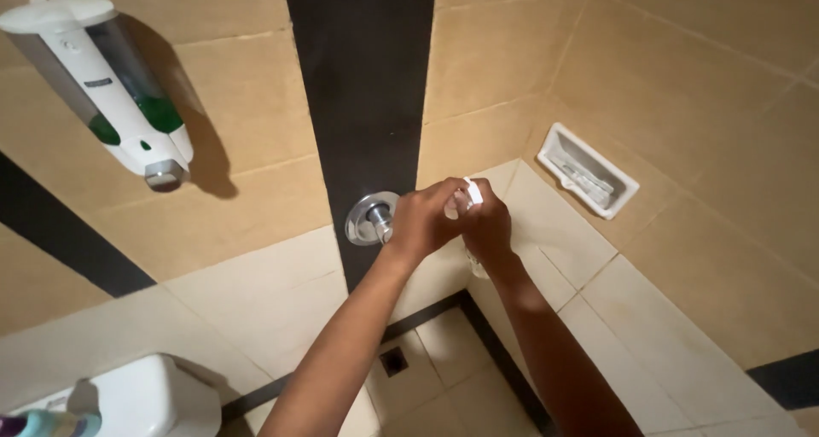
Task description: The person sprays a cleaning solution from a white bottle onto the bathroom walls and wipes the surfaces with their hand. They move around the room, cleaning the wall near the toilet and the wall above the sink.
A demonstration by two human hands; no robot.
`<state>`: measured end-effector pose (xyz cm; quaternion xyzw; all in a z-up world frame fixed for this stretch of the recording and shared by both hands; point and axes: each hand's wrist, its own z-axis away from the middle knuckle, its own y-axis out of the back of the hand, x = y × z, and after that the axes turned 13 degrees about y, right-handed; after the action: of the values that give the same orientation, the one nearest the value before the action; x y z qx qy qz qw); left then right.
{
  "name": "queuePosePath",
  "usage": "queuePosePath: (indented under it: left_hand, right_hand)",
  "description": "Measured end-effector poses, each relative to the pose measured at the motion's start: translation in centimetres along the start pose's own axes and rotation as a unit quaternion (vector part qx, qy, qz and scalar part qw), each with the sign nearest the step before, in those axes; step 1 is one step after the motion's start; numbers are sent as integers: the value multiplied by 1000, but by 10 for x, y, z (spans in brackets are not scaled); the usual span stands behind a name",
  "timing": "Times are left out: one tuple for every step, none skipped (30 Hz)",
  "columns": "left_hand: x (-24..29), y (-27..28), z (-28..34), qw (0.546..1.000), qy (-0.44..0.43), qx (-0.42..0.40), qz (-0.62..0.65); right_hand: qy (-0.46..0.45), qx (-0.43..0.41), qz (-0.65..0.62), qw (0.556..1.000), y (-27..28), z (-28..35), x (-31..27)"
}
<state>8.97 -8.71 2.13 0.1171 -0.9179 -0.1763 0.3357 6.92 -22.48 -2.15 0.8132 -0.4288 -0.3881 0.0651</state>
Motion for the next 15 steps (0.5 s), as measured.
queuePosePath:
  left_hand:
    - [-3, 2, -2, 1000, -1, -8, 5]
    - [-6, 4, -4, 1000, -3, -13, 8]
    - [-8, 7, -6, 1000, 5, -20, 19]
    - [-10, 8, -7, 999, 16, -28, 31]
    - [-12, 8, -8, 999, 14, -33, 36]
    - [-15, 9, -9, 998, 12, -32, 43]
    - [-18, 9, -10, 998, 11, -30, 51]
    - [-21, 9, -13, 998, 8, -33, 55]
    - [-25, 8, -16, 998, -3, -23, 57]
    - [-28, 8, -19, 998, -13, -13, 57]
    - [-30, 8, -20, 998, -17, -16, 59]
    - [-32, 8, -21, 998, -16, -14, 65]
    - [-35, 8, -23, 997, -16, -12, 70]
    - [-38, 10, -22, 997, -18, -15, 74]
    - [-40, 12, -21, 997, 0, -32, 73]
  right_hand:
    - [-21, -4, 12, 1000, -3, 0, -3]
    - [-24, 0, 15, 1000, -7, -1, -3]
    - [-15, 8, 4, 1000, -12, -1, -3]
    - [-6, 15, -5, 1000, -14, 0, -2]
    - [-11, 18, 0, 1000, -16, 0, -4]
    - [-3, 23, -10, 1000, -17, -2, -7]
    - [4, 29, -19, 999, -19, -3, -10]
    - [3, 33, -14, 999, -22, -5, -10]
    - [-16, 29, -18, 999, -23, -7, -10]
    - [-35, 26, -24, 999, -26, -9, -11]
    - [-36, 30, -21, 999, -28, -9, -11]
    - [-33, 35, -17, 999, -30, -11, -11]
    - [-29, 40, -12, 999, -33, -12, -11]
    - [-31, 44, -8, 999, -36, -11, -11]
    - [-10, 51, -6, 999, -38, -9, -11]
